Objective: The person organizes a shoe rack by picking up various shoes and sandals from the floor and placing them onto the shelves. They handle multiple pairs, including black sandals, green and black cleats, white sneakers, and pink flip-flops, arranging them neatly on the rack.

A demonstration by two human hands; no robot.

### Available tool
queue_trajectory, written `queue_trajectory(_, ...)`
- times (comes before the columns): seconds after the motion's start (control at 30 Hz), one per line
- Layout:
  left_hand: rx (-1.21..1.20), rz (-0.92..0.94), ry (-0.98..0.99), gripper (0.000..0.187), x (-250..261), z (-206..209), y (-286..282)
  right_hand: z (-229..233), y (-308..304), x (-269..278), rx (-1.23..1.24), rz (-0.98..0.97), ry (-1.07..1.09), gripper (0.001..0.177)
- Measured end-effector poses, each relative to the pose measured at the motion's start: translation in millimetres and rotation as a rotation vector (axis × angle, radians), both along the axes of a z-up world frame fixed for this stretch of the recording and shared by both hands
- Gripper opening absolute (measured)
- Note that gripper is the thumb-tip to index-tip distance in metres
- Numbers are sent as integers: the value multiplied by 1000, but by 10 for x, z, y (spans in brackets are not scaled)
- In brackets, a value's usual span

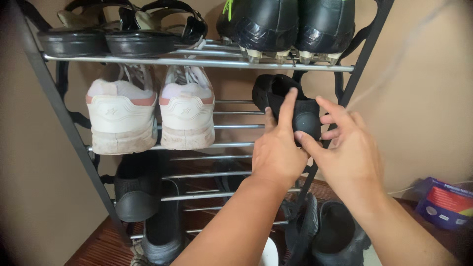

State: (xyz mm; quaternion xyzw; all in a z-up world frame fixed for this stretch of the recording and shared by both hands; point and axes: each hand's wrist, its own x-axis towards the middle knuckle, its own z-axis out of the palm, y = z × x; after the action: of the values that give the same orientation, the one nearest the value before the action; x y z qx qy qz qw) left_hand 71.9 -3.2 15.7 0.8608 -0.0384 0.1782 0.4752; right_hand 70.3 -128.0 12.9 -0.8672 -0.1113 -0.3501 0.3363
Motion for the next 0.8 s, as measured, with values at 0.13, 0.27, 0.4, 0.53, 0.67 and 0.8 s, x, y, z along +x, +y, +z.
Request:
queue_trajectory(0.13,23,4,-14,99,44,-53,-17,44,35,-18,0,-10,24,73)
queue_trajectory(0.27,21,0,-28,99,15,-66,-1,32,49,-25,-19,-31,32,73)
queue_trajectory(0.4,10,-6,-16,97,-2,-49,3,11,46,-10,10,-10,44,73)
queue_trajectory(0.53,39,-17,-40,97,-49,-41,24,6,44,-38,-35,-58,73,75)
queue_trajectory(0.67,138,-52,42,106,-147,21,99,60,73,-60,-72,-138,148,74)
queue_trajectory(0.8,295,-55,84,111,-262,-41,170,54,51,-50,-59,-117,144,74)
